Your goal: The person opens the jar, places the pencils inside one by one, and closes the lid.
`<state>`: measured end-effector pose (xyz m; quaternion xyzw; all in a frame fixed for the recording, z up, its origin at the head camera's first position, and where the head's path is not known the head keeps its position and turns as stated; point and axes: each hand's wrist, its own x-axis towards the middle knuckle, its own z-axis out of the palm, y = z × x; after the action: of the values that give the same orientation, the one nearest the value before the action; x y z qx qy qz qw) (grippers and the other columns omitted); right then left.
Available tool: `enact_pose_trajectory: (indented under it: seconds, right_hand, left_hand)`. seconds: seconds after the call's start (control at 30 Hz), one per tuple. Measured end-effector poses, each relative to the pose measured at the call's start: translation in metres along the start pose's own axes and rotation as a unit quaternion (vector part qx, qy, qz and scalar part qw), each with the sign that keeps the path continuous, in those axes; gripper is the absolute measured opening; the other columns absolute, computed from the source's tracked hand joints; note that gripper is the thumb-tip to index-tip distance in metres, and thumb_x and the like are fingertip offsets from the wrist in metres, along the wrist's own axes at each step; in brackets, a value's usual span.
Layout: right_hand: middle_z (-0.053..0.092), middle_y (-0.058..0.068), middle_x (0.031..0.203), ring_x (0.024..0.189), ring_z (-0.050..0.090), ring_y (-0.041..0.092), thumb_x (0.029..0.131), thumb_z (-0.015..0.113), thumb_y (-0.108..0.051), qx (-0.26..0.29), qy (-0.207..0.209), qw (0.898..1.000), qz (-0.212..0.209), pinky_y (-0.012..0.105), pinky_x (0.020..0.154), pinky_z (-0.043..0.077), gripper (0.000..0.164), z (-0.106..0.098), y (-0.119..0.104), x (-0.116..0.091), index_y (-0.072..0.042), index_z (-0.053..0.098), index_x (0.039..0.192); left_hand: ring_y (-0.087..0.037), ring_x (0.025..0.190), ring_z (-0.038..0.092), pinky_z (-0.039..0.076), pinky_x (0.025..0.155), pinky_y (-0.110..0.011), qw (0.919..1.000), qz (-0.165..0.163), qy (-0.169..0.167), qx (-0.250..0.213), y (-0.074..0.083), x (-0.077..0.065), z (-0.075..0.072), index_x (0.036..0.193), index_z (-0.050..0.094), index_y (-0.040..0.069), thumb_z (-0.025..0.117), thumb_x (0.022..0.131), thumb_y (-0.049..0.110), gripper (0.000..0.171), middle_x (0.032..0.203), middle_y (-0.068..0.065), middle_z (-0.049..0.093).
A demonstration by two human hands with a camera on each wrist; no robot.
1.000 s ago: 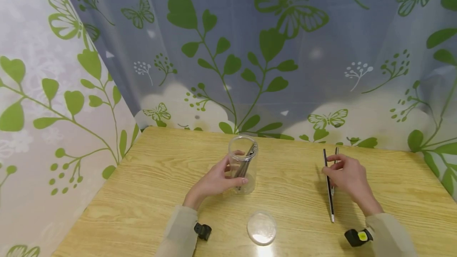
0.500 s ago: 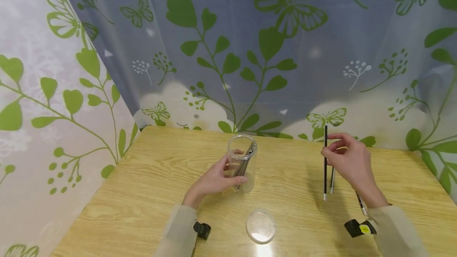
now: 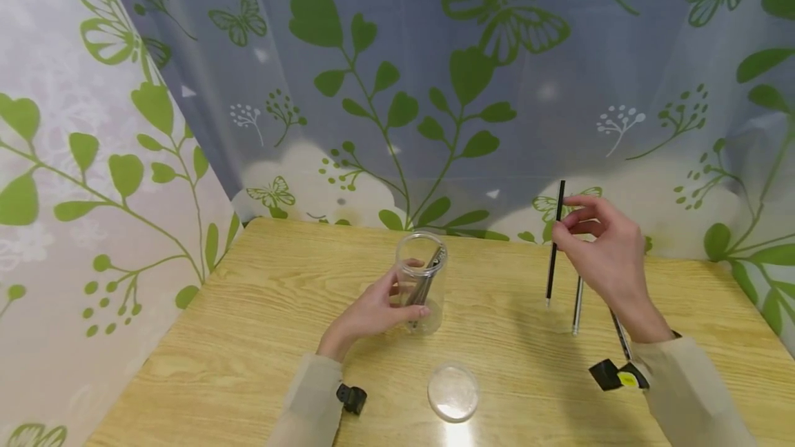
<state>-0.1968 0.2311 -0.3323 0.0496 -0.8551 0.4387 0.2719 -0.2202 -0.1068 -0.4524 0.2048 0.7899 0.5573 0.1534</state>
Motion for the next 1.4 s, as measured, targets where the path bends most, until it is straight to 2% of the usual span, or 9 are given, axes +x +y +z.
enact_pose_trajectory:
  seconds: [0.1,0.27,0.4,0.63,0.87,1.23,1.4]
  right_hand:
    - [0.060,-0.023,0.083,0.073,0.062,-0.015,0.090,0.071,-0.008,0.014,0.012,1.000,-0.018,0.011,0.055,0.046,0.031,0.001,-0.006,0.004,-0.010,0.070,0.121]
    - [0.061,-0.022,0.084,0.077,0.064,-0.013,0.089,0.072,-0.003,0.054,0.020,0.997,-0.049,0.004,0.066,0.050,0.034,0.004,-0.019,0.011,-0.008,0.070,0.122]
    - [0.063,-0.020,0.083,0.079,0.066,-0.009,0.087,0.072,0.004,0.102,0.034,0.991,-0.080,0.005,0.072,0.054,0.033,0.006,-0.031,0.015,-0.001,0.069,0.120]
    - [0.066,-0.013,0.086,0.077,0.068,-0.001,0.084,0.071,0.013,0.174,0.058,0.974,-0.130,0.009,0.075,0.058,0.035,0.011,-0.050,0.018,0.008,0.066,0.118]
    - [0.066,-0.012,0.088,0.077,0.069,0.001,0.082,0.069,0.016,0.228,0.073,0.957,-0.162,0.014,0.074,0.060,0.035,0.023,-0.065,0.020,0.015,0.061,0.116]
    - [0.071,-0.003,0.091,0.080,0.071,0.010,0.081,0.067,0.018,0.327,0.085,0.921,-0.195,0.020,0.074,0.062,0.032,0.045,-0.081,0.021,0.015,0.058,0.111]
    - [0.070,-0.005,0.091,0.081,0.070,0.010,0.081,0.067,0.017,0.340,0.077,0.913,-0.212,0.022,0.073,0.062,0.031,0.057,-0.089,0.020,0.017,0.055,0.110]
  left_hand:
    - [-0.027,0.140,0.051,0.050,0.112,-0.047,1.0000,0.000,-0.001,0.000,0.001,0.000,0.000,0.150,0.040,0.041,0.080,0.091,0.032,0.071,0.152,0.003,0.049]
    - [-0.028,0.140,0.051,0.050,0.112,-0.048,1.0000,0.001,0.000,-0.002,0.003,-0.001,0.000,0.150,0.040,0.039,0.080,0.091,0.031,0.072,0.153,0.003,0.048]
    - [-0.029,0.140,0.051,0.050,0.112,-0.049,1.0000,0.000,-0.001,-0.006,0.002,-0.001,0.000,0.150,0.040,0.039,0.079,0.092,0.030,0.071,0.152,0.001,0.049]
    - [-0.029,0.140,0.051,0.050,0.111,-0.048,1.0000,0.001,-0.003,-0.007,0.001,0.000,0.001,0.150,0.041,0.039,0.080,0.091,0.031,0.071,0.152,0.001,0.050]
    - [-0.028,0.140,0.050,0.050,0.112,-0.048,1.0000,-0.007,0.001,-0.004,0.002,-0.001,0.001,0.149,0.040,0.043,0.081,0.090,0.033,0.072,0.151,0.002,0.051]
    - [-0.031,0.140,0.051,0.051,0.111,-0.050,1.0000,-0.003,0.001,-0.001,0.001,-0.001,0.001,0.151,0.040,0.037,0.079,0.091,0.033,0.072,0.150,-0.003,0.052]
    - [-0.030,0.139,0.051,0.051,0.110,-0.049,1.0000,-0.002,-0.003,-0.006,0.001,-0.001,0.000,0.153,0.039,0.035,0.079,0.091,0.032,0.073,0.151,-0.002,0.050]
